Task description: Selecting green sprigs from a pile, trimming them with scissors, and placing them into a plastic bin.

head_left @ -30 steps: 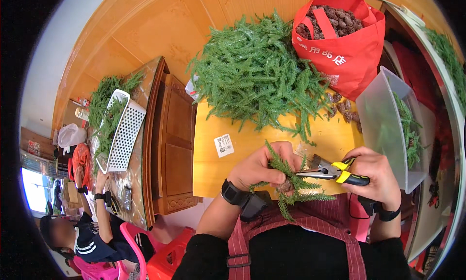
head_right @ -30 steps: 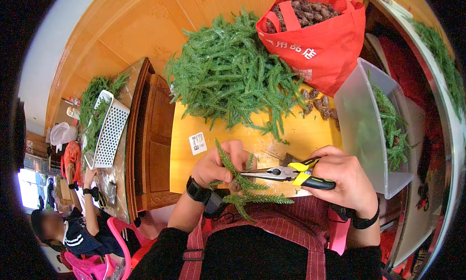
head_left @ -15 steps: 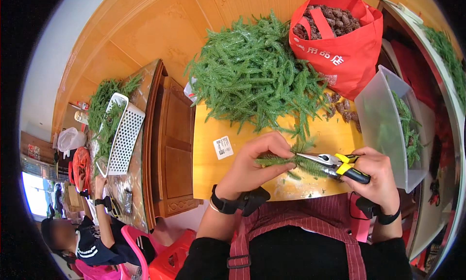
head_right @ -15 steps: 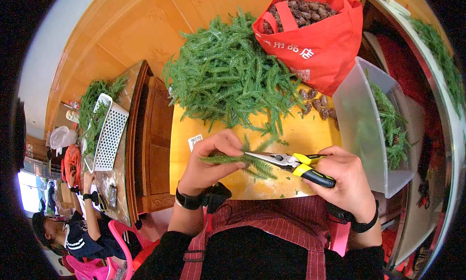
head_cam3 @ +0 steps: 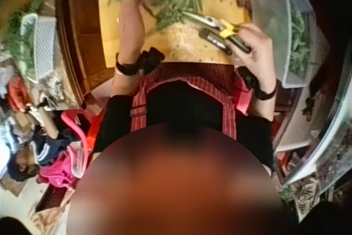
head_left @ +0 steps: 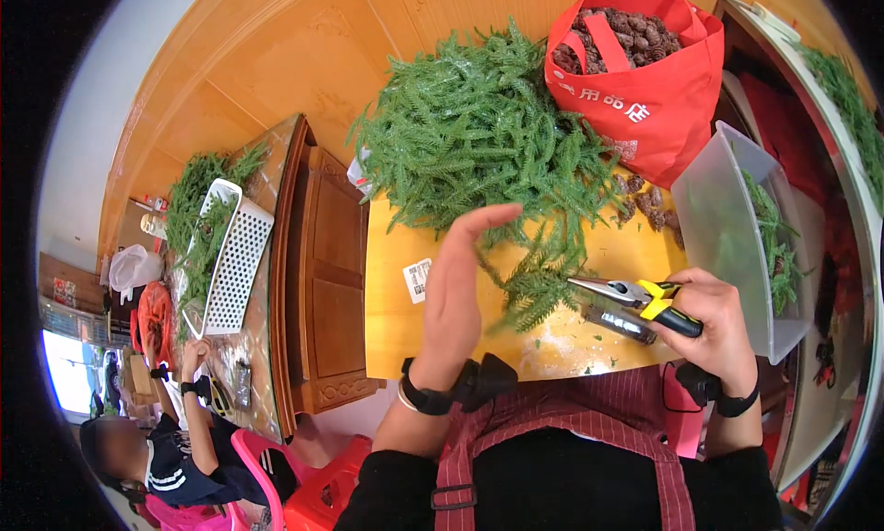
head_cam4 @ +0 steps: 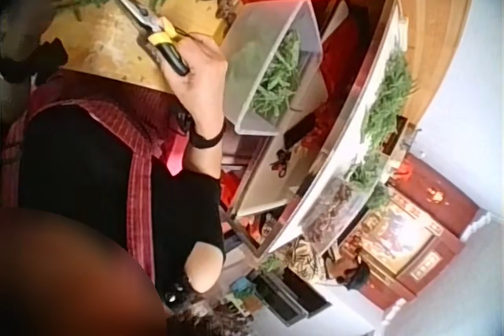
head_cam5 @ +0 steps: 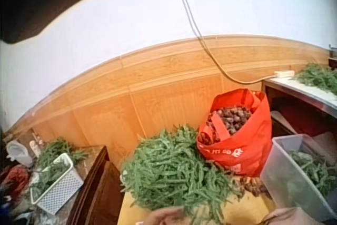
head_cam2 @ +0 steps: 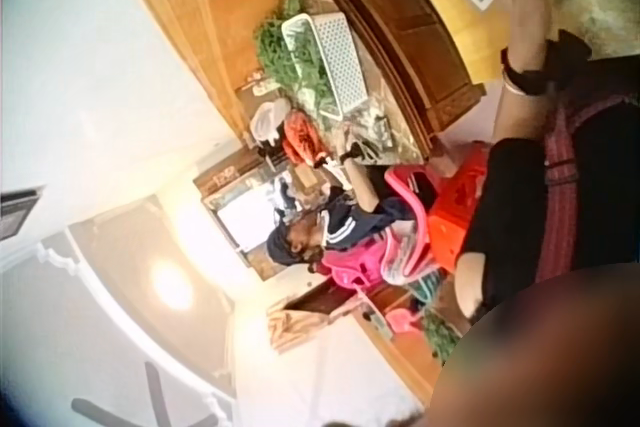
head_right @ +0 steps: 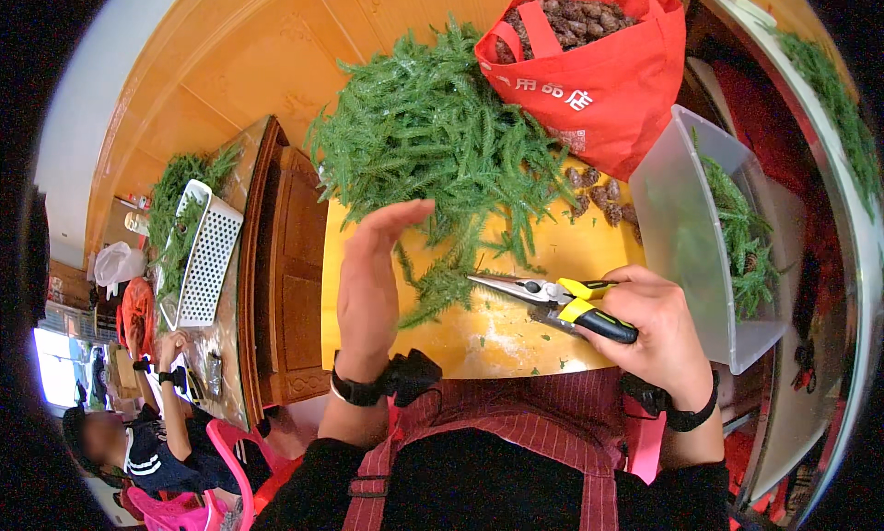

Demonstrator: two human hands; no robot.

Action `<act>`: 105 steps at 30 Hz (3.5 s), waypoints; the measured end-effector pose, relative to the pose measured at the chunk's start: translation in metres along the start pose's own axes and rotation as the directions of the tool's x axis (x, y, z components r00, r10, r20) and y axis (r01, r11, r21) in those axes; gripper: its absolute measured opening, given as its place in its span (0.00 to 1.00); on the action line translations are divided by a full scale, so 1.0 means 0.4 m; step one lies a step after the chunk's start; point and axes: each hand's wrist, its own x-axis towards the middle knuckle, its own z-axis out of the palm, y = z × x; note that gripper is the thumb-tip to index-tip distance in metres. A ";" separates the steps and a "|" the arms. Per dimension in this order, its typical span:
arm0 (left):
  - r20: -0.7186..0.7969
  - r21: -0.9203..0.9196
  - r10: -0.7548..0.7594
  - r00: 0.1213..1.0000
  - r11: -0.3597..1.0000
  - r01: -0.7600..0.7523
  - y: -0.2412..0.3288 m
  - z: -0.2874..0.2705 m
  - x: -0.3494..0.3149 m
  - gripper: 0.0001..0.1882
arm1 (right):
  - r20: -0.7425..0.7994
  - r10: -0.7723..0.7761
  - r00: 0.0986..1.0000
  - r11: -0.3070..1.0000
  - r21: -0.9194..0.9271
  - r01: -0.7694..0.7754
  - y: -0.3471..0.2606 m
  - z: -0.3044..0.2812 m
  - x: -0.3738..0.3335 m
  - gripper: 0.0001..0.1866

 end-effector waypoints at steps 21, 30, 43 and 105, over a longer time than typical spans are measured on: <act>0.479 0.062 -0.332 0.812 0.936 0.347 -0.022 -0.003 0.029 0.19 | 0.030 -0.048 0.998 0.999 -0.014 0.049 0.019 -0.004 0.002 0.12; 0.148 0.261 0.043 0.988 0.962 -0.081 -0.028 0.065 -0.004 0.18 | -0.024 0.048 0.999 0.997 0.064 -0.047 0.012 0.008 0.000 0.13; 0.099 0.027 -0.117 0.988 0.993 0.114 -0.012 0.072 -0.013 0.18 | -0.004 0.069 0.998 0.989 0.132 -0.068 0.012 0.003 -0.009 0.10; 0.118 0.711 0.397 0.910 0.606 -0.356 0.011 0.077 -0.012 0.11 | 0.048 0.274 0.961 0.960 0.050 -0.276 -0.051 -0.008 0.000 0.13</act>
